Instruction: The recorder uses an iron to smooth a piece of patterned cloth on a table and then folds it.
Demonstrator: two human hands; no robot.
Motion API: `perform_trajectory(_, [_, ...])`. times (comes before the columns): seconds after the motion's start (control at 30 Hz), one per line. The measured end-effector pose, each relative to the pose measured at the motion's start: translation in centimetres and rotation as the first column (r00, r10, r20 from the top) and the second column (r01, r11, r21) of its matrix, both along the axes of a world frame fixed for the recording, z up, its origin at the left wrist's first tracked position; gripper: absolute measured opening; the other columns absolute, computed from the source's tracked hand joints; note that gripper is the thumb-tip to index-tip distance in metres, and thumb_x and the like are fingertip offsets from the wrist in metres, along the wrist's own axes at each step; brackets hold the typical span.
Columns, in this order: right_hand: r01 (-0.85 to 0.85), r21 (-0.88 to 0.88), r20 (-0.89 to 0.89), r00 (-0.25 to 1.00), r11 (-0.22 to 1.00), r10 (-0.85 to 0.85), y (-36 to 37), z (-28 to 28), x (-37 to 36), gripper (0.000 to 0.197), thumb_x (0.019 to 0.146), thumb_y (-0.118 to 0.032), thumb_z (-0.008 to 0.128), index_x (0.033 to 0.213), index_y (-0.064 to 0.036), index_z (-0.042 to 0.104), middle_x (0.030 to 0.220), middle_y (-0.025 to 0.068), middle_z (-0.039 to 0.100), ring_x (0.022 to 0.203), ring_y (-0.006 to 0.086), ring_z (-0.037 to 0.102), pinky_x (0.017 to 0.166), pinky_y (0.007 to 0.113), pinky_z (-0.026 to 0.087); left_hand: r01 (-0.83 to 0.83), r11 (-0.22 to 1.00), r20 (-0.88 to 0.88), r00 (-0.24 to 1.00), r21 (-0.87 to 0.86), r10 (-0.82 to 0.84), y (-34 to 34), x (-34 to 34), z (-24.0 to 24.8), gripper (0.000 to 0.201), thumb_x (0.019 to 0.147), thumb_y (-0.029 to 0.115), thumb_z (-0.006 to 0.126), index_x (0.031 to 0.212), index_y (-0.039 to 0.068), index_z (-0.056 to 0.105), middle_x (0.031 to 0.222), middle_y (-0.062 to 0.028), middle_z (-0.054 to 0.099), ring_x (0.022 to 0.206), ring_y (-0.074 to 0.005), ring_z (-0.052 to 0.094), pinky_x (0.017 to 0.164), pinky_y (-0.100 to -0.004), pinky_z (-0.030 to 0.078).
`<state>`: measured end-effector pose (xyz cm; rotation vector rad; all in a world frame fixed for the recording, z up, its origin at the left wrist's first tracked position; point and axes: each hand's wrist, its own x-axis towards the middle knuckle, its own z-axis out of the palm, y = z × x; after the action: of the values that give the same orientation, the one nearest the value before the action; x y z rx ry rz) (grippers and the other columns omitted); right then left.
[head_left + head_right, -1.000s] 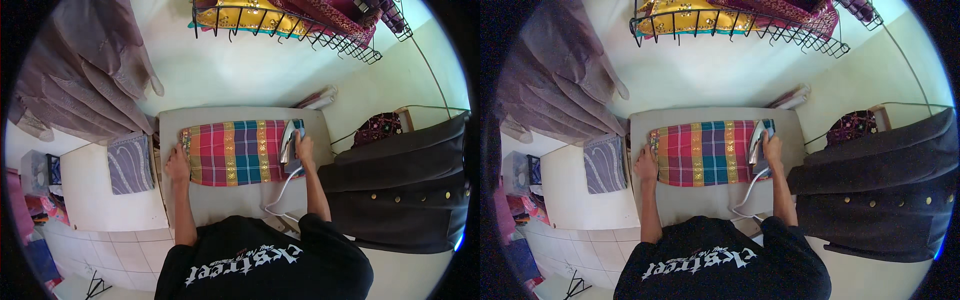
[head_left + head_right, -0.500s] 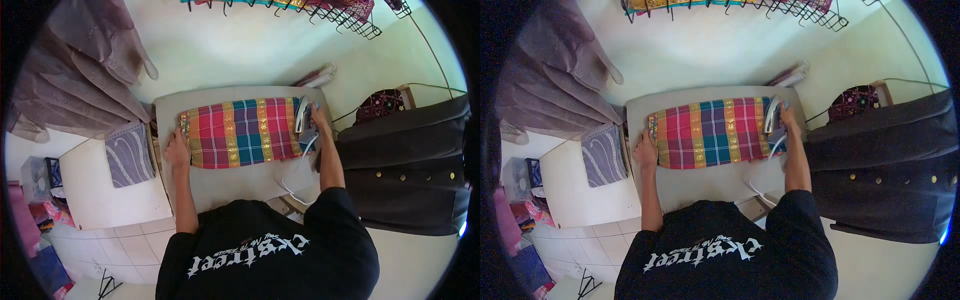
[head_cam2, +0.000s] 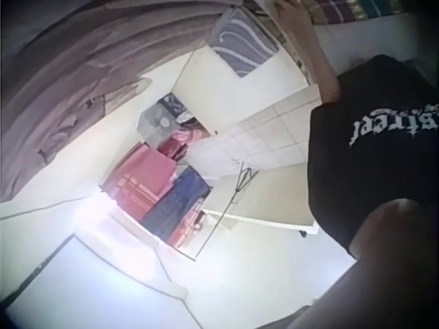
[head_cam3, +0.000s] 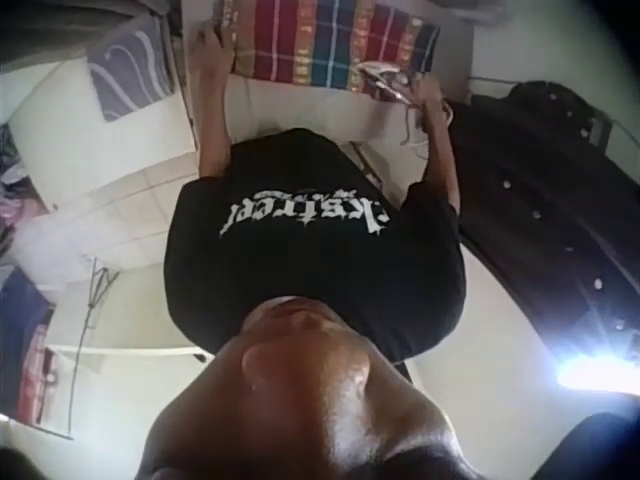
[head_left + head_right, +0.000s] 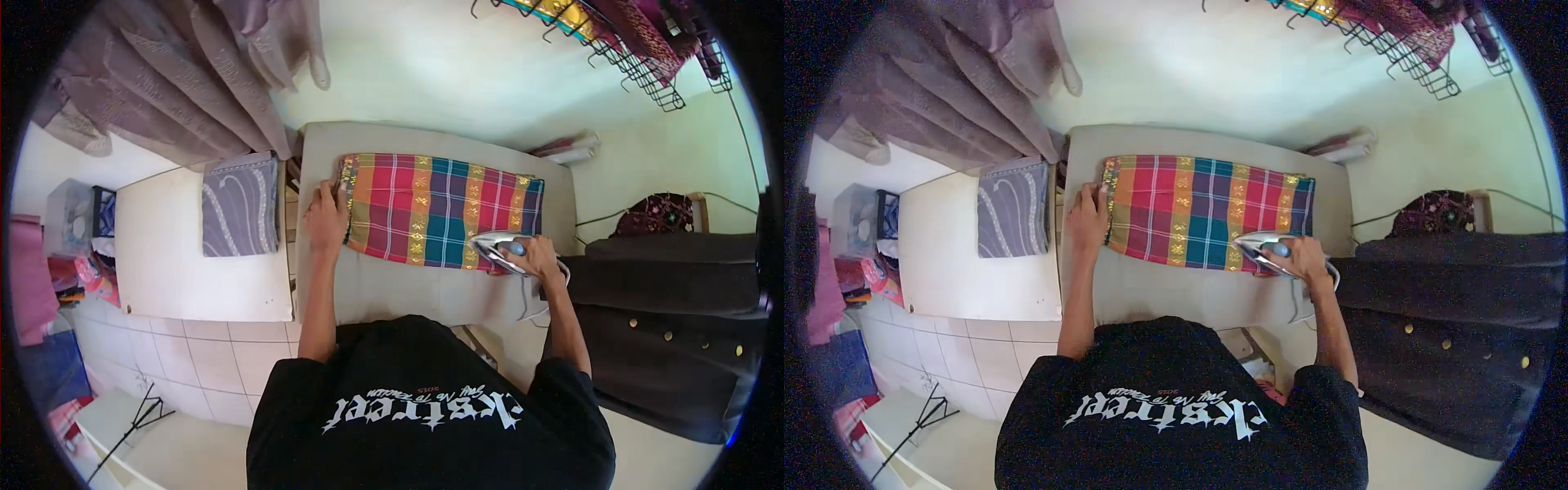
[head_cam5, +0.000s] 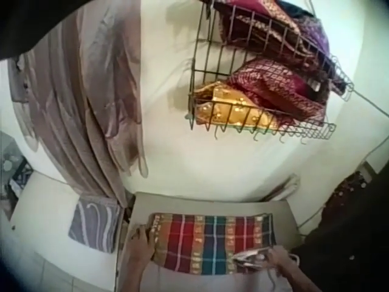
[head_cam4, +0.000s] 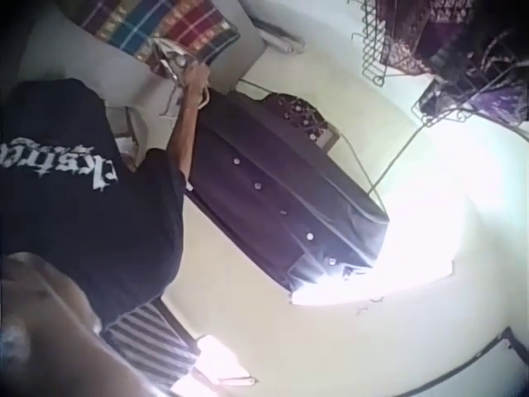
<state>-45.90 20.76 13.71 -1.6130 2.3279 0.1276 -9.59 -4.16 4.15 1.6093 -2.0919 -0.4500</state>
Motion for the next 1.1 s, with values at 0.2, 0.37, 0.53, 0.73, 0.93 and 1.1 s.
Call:
perform_trajectory(0.2, [-0.398, -0.064, -0.010, 0.917, 0.915, 0.398, -6.8, -0.1, 6.1, 0.057, 0.079, -0.065, 0.060, 0.087, -0.0109, 0.076, 0.063, 0.0177, 0.065, 0.059, 0.0359, 0.066, 0.060, 0.045, 0.055, -0.011, 0.987, -0.044, 0.999, 0.157, 0.018, 3.1, 2.9, 2.6, 0.027, 0.093, 0.034, 0.063, 0.097, 0.007, 0.061, 0.086, -0.0140, 0.066, 0.081, -0.0349, 0.067, 0.069, -0.0464, 0.051])
perform_trajectory(0.37, [-0.244, -0.175, 0.096, 0.960, 0.954, 0.264, -13.3, -0.8, 15.8, 0.060, 0.083, -0.063, 0.058, 0.094, -0.0070, 0.075, 0.070, 0.0239, 0.066, 0.069, 0.0375, 0.069, 0.064, 0.044, 0.055, 0.013, 0.995, -0.274, 0.962, 0.101, 0.015, 3.5, 3.9, 0.9, 0.020, 0.091, 0.025, 0.065, 0.093, 0.005, 0.061, 0.086, -0.0140, 0.067, 0.075, -0.0360, 0.065, 0.070, -0.0462, 0.049])
perform_trajectory(0.53, [0.233, -0.026, 0.707, 0.692, 0.972, -0.147, -17.1, -3.7, 19.8, 0.048, 0.092, -0.055, 0.057, 0.097, -0.0074, 0.063, 0.068, 0.0114, 0.061, 0.054, 0.0226, 0.060, 0.050, 0.035, 0.048, 0.047, 0.991, -0.267, 0.964, 0.123, -0.013, 3.2, 3.8, 1.4, 0.019, 0.092, 0.024, 0.064, 0.092, 0.005, 0.060, 0.089, -0.0158, 0.068, 0.076, -0.0377, 0.065, 0.070, -0.0451, 0.050])
perform_trajectory(0.73, [0.520, 0.222, 0.962, 0.019, 0.825, -0.271, -17.7, -3.5, 25.1, 0.038, 0.098, -0.047, 0.055, 0.092, -0.0114, 0.042, 0.069, -0.0011, 0.043, 0.045, 0.0094, 0.042, 0.037, 0.028, 0.038, 0.090, 0.984, -0.416, 0.909, 0.156, -0.017, 2.7, 4.0, 0.5, 0.016, 0.091, 0.018, 0.065, 0.093, 0.003, 0.058, 0.086, -0.0171, 0.065, 0.077, -0.0381, 0.064, 0.068, -0.0447, 0.049])
perform_trajectory(0.93, [0.495, 0.355, 0.934, -0.209, 0.793, -0.288, -20.3, -2.0, 22.1, 0.042, 0.097, -0.051, 0.055, 0.091, -0.0112, 0.041, 0.068, -0.0008, 0.043, 0.045, 0.0100, 0.040, 0.038, 0.029, 0.036, 0.092, 0.987, -0.397, 0.917, 0.130, -0.033, 2.0, 4.6, 0.0, 0.015, 0.090, 0.014, 0.065, 0.090, 0.001, 0.058, 0.081, -0.0187, 0.063, 0.074, -0.0374, 0.063, 0.065, -0.0431, 0.047])
perform_trajectory(1.1, [0.652, 0.155, 0.987, -0.075, 0.742, -0.140, -21.2, -4.0, 25.8, 0.041, 0.099, -0.047, 0.051, 0.086, -0.0091, 0.041, 0.064, 0.0010, 0.045, 0.042, 0.0117, 0.043, 0.034, 0.032, 0.039, 0.198, 0.958, -0.459, 0.885, 0.207, -0.083, 1.9, 5.7, -1.1, 0.015, 0.096, 0.017, 0.060, 0.097, 0.002, 0.059, 0.072, -0.0188, 0.063, 0.059, -0.0334, 0.062, 0.056, -0.0404, 0.046])
